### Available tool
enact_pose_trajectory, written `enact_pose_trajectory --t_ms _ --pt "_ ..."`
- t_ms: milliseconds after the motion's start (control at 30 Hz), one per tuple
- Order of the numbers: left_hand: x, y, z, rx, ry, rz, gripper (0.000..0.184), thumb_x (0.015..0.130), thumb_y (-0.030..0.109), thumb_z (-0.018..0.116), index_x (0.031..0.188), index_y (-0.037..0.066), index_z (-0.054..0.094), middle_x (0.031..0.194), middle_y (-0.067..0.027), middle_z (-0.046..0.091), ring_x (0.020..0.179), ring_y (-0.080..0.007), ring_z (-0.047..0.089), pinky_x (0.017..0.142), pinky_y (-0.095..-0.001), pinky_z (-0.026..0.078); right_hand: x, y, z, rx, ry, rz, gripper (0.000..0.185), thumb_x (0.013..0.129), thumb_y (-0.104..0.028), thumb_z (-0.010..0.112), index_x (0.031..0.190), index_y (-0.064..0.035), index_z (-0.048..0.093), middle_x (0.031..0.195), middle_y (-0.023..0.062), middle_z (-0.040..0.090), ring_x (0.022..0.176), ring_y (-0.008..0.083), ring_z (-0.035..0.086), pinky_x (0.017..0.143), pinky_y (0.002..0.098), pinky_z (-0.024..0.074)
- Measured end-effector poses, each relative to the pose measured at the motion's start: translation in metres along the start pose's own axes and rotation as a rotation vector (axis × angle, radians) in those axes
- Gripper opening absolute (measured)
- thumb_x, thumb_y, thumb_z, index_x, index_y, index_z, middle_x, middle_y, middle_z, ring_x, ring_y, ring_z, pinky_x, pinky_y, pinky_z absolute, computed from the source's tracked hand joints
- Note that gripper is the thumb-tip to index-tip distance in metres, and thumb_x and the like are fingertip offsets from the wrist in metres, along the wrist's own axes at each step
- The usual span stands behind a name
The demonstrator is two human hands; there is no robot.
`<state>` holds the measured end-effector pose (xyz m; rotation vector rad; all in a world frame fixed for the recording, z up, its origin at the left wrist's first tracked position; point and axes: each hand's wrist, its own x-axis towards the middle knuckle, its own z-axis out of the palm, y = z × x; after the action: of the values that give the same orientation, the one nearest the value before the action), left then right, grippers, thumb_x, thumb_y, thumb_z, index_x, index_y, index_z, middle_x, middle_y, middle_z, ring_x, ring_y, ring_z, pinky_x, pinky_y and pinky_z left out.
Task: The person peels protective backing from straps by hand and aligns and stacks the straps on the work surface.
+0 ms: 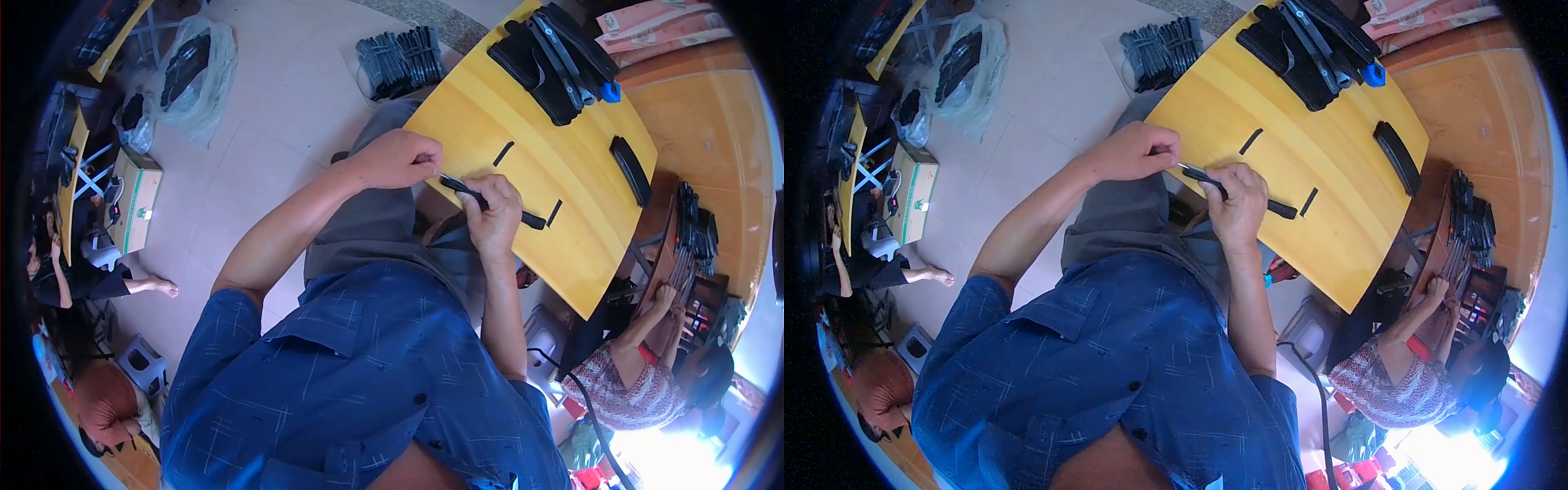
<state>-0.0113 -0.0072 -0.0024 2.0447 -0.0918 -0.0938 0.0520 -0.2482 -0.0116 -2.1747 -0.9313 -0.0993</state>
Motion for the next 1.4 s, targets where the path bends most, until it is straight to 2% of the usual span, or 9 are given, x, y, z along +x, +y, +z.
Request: enact_pose_trajectory --t_ms 167,600,800,867,1000,1067,1200,1267,1400 --pt "-0.002 -0.004 0.002 -0.013 0.039 0.069 0.01 0.09 0.015 0.064 0.088 0.005 0.067 0.081 -0.0113 0.07 0.074 -0.0288 0.068 0.07 -0.0392 0.051 0.0 0.001 0.001 0.02 0.014 -0.01 0.019 0.074 -0.01 0.086 0.092 -0.0095 0.077 0.088 0.0065 0.068 0.088 0.0286 0.067 0.081 0.0409 0.0488" --pt "0.002 0.001 0.002 0.048 0.019 0.019 0.011 0.089 0.014 0.063 0.086 0.005 0.069 0.08 -0.0124 0.07 0.075 -0.0298 0.069 0.07 -0.0401 0.052 0.002 -0.002 -0.001 -0.035 0.01 -0.037 0.019 0.075 -0.01 0.085 0.092 -0.0094 0.077 0.088 0.0065 0.068 0.089 0.0284 0.066 0.083 0.0411 0.0481" --pt "0.008 0.002 0.003 0.062 0.002 0.028 0.01 0.091 0.014 0.065 0.088 0.004 0.066 0.079 -0.0114 0.07 0.073 -0.0265 0.068 0.069 -0.038 0.052 0.005 0.001 -0.003 -0.028 -0.014 -0.073 0.02 0.075 -0.011 0.085 0.092 -0.0095 0.077 0.089 0.007 0.069 0.091 0.0294 0.067 0.084 0.0418 0.0485" --pt "0.007 0.006 0.003 0.04 0.0 -0.073 0.014 0.088 0.013 0.063 0.092 0.006 0.075 0.085 -0.0133 0.074 0.08 -0.0318 0.071 0.075 -0.0397 0.055 0.005 0.001 -0.003 -0.03 -0.015 -0.086 0.019 0.075 -0.01 0.084 0.093 -0.0094 0.077 0.089 0.0074 0.069 0.091 0.03 0.067 0.085 0.0422 0.0489" --pt "0.007 0.008 0.005 0.052 0.04 -0.068 0.025 0.09 0.013 0.062 0.107 0.009 0.08 0.096 -0.0153 0.077 0.089 -0.0329 0.073 0.084 -0.0404 0.057 0.005 0.002 -0.004 -0.017 -0.022 -0.084 0.019 0.075 -0.01 0.084 0.092 -0.0092 0.076 0.089 0.0074 0.069 0.092 0.0303 0.067 0.085 0.0425 0.0491" --pt "0.01 0.003 0.004 0.069 -0.07 -0.01 0.032 0.091 0.012 0.061 0.116 0.011 0.08 0.103 -0.0168 0.077 0.096 -0.0334 0.074 0.09 -0.0416 0.057 0.006 0.003 -0.004 -0.018 -0.03 -0.087 0.019 0.075 -0.01 0.084 0.092 -0.009 0.076 0.09 0.0075 0.069 0.092 0.0305 0.067 0.086 0.0428 0.0492" --pt "0.01 0.006 0.005 0.087 -0.124 -0.034 0.03 0.092 0.011 0.059 0.112 0.011 0.081 0.101 -0.0163 0.078 0.095 -0.0335 0.074 0.089 -0.0421 0.057 0.007 0.003 -0.005 -0.02 -0.038 -0.1 0.019 0.075 -0.011 0.084 0.092 -0.0092 0.076 0.09 0.0074 0.069 0.092 0.0305 0.067 0.086 0.0428 0.0493" --pt "0.01 0.001 0.01 0.086 -0.06 0.003 0.03 0.091 0.011 0.058 0.109 0.011 0.082 0.1 -0.0161 0.078 0.095 -0.0336 0.073 0.089 -0.0424 0.057 0.007 0.003 -0.005 -0.025 -0.031 -0.107 0.019 0.076 -0.011 0.084 0.093 -0.0095 0.076 0.09 0.0071 0.069 0.092 0.0305 0.067 0.087 0.0429 0.0493" --pt "0.009 0.004 0.01 0.13 -0.069 0.006 0.026 0.094 0.008 0.062 0.113 0.009 0.079 0.101 -0.0156 0.078 0.093 -0.0306 0.074 0.085 -0.0403 0.057 0.008 0.005 -0.006 -0.022 -0.039 -0.105 0.018 0.076 -0.012 0.084 0.092 -0.0097 0.076 0.09 0.0067 0.069 0.092 0.0305 0.067 0.088 0.0431 0.0492"
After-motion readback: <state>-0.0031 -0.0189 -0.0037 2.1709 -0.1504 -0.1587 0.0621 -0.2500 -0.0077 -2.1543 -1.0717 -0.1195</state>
